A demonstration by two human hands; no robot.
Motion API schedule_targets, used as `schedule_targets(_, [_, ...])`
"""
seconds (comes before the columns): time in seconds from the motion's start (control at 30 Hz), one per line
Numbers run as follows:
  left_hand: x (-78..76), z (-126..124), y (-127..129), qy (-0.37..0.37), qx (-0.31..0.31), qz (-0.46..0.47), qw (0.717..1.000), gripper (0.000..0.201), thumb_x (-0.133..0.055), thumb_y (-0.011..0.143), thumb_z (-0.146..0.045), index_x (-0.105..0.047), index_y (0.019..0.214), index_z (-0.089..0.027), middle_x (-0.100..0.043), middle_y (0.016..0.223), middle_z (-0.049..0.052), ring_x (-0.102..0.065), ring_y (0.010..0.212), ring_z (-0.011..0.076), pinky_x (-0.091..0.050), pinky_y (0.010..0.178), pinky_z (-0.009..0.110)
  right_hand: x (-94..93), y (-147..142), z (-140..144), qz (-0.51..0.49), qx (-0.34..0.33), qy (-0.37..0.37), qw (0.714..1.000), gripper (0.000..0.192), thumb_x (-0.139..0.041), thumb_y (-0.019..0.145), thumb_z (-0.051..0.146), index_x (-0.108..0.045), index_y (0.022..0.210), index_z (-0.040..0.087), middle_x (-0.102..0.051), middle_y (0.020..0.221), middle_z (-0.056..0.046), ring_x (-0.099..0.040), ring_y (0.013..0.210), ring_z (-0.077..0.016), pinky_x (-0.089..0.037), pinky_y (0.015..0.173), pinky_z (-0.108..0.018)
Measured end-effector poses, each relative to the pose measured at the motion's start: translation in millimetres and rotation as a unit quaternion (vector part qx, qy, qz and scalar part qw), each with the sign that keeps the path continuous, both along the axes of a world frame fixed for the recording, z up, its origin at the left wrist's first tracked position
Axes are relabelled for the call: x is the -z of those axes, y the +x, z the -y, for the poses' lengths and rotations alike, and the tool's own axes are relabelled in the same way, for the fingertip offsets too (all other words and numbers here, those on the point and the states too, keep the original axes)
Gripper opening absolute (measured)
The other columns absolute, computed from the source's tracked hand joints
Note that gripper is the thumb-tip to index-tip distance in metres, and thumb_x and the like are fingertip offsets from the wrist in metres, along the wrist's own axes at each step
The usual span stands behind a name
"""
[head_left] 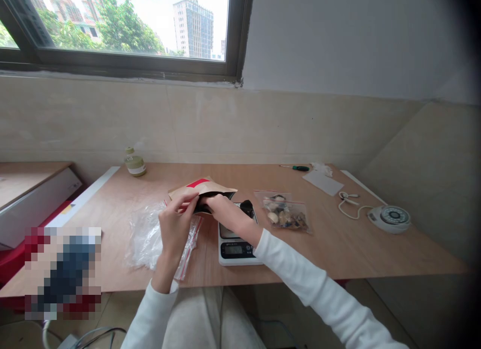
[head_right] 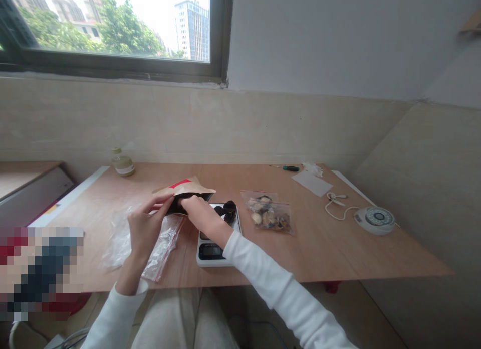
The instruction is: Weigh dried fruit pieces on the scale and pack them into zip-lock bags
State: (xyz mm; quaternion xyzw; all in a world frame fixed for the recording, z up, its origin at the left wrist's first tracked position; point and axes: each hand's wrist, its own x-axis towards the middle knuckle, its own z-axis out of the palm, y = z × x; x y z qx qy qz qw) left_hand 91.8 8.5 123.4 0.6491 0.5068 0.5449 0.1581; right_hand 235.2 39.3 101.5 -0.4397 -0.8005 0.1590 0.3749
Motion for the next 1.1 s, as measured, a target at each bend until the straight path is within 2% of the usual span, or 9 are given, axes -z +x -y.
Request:
schedule_targets(0.1, [0.2, -1.9, -3.3, 0.003, -0.005, -0.004, 1.000, 0.021, -0.059, 0.082, -0.038, -0.073, 0.091, -0.025, -0.075, 0.086, 0.000, -0.069, 0.070, 0.0160, -0.055, 0.069, 0.028, -19.4, 12.6, 30.5, 0.049, 0.038, -0.006, 0.998, 0.024, -0.047, 0.088, 0.006, -0.064, 0.097, 0.021, -0.071, 0.089, -0.005, -0.068, 0.083, -0.0192, -0.049, 0.073, -0.027])
schedule_targets(0.23, [-1.8, -5.8, -6.8, -0.001, -0.024, -0.014, 1.000, 0.022, -0.059, 0.081, -0.040, -0.073, 0.091, -0.026, -0.075, 0.087, 0.000, -0.070, 0.071, 0.0167, -0.054, 0.070, 0.028, -32.9, 46.9, 66.6, -0.073, 0.082, -0.005, 0.994, 0.013, -0.052, 0.090, 0.021, -0.065, 0.093, 0.024, -0.071, 0.090, -0.001, -0.067, 0.081, -0.0168, -0.050, 0.072, -0.027])
schedule_targets(0.33, [-7.0, -12.9, -7.5, -0.005, -0.064, -0.019, 0.998, 0.023, -0.059, 0.081, -0.042, -0.073, 0.092, -0.027, -0.075, 0.086, 0.001, -0.070, 0.074, 0.0181, -0.053, 0.069, 0.029, -15.3, 79.7, 80.6, -0.173, 0.128, -0.027, 0.976, 0.012, -0.059, 0.086, 0.031, -0.067, 0.088, 0.022, -0.070, 0.089, -0.003, -0.066, 0.079, -0.0177, -0.051, 0.070, -0.028])
schedule_targets(0.43, [-15.0, -25.6, -6.5, 0.002, -0.094, -0.005, 0.996, 0.026, -0.059, 0.080, -0.043, -0.072, 0.094, -0.025, -0.074, 0.086, 0.002, -0.070, 0.076, 0.0189, -0.053, 0.069, 0.030, 17.6, 103.3, 85.0, -0.157, 0.164, -0.041, 0.973, 0.015, -0.061, 0.083, 0.034, -0.069, 0.084, 0.021, -0.069, 0.086, -0.005, -0.063, 0.072, -0.0185, -0.050, 0.064, -0.030])
schedule_targets(0.57, [-25.1, -48.9, -5.8, 0.035, -0.129, -0.017, 0.991, 0.027, -0.055, 0.082, -0.041, -0.071, 0.097, -0.025, -0.073, 0.089, 0.003, -0.068, 0.081, 0.0196, -0.051, 0.075, 0.032, 56.3, 110.5, 84.3, -0.121, 0.197, -0.018, 0.973, 0.016, -0.054, 0.087, 0.028, -0.069, 0.087, 0.022, -0.066, 0.088, -0.006, -0.061, 0.075, -0.0194, -0.051, 0.066, -0.032])
schedule_targets(0.67, [-29.1, -68.0, -9.0, 0.056, -0.151, -0.030, 0.987, 0.027, -0.049, 0.085, -0.039, -0.068, 0.098, -0.023, -0.071, 0.093, 0.004, -0.066, 0.085, 0.0197, -0.050, 0.080, 0.033, 72.8, 107.7, 84.0, -0.106, 0.181, -0.005, 0.978, 0.022, -0.047, 0.089, 0.019, -0.068, 0.090, 0.023, -0.064, 0.093, -0.006, -0.062, 0.088, -0.0204, -0.052, 0.077, -0.035])
schedule_targets(0.9, [-22.6, -107.3, -23.7, 0.037, -0.159, 0.006, 0.987, 0.034, -0.042, 0.090, -0.038, -0.053, 0.112, -0.016, -0.063, 0.109, 0.013, -0.061, 0.101, 0.0232, -0.046, 0.089, 0.037, 83.0, 112.1, 95.0, -0.010, 0.122, 0.003, 0.993, 0.043, -0.039, 0.087, 0.008, -0.063, 0.117, 0.028, -0.052, 0.124, -0.009, -0.053, 0.114, -0.0226, -0.047, 0.096, -0.042])
schedule_targets(1.0, [-9.7, -115.3, -28.5, 0.023, -0.124, 0.023, 0.992, 0.038, -0.042, 0.091, -0.037, -0.043, 0.121, -0.014, -0.056, 0.120, 0.017, -0.055, 0.112, 0.0231, -0.043, 0.096, 0.037, 77.6, 115.9, 104.4, 0.001, 0.140, 0.000, 0.990, 0.051, -0.040, 0.084, 0.007, -0.057, 0.125, 0.031, -0.044, 0.133, -0.008, -0.047, 0.121, -0.0246, -0.045, 0.099, -0.045])
schedule_targets(1.1, [7.9, -107.7, -32.9, 0.018, -0.107, 0.028, 0.994, 0.044, -0.044, 0.089, -0.036, -0.037, 0.126, -0.013, -0.048, 0.130, 0.020, -0.052, 0.118, 0.0227, -0.043, 0.097, 0.037, 71.8, 118.9, 114.8, -0.032, 0.179, 0.005, 0.983, 0.053, -0.039, 0.084, 0.007, -0.052, 0.128, 0.032, -0.043, 0.132, -0.008, -0.044, 0.125, -0.0242, -0.041, 0.104, -0.047])
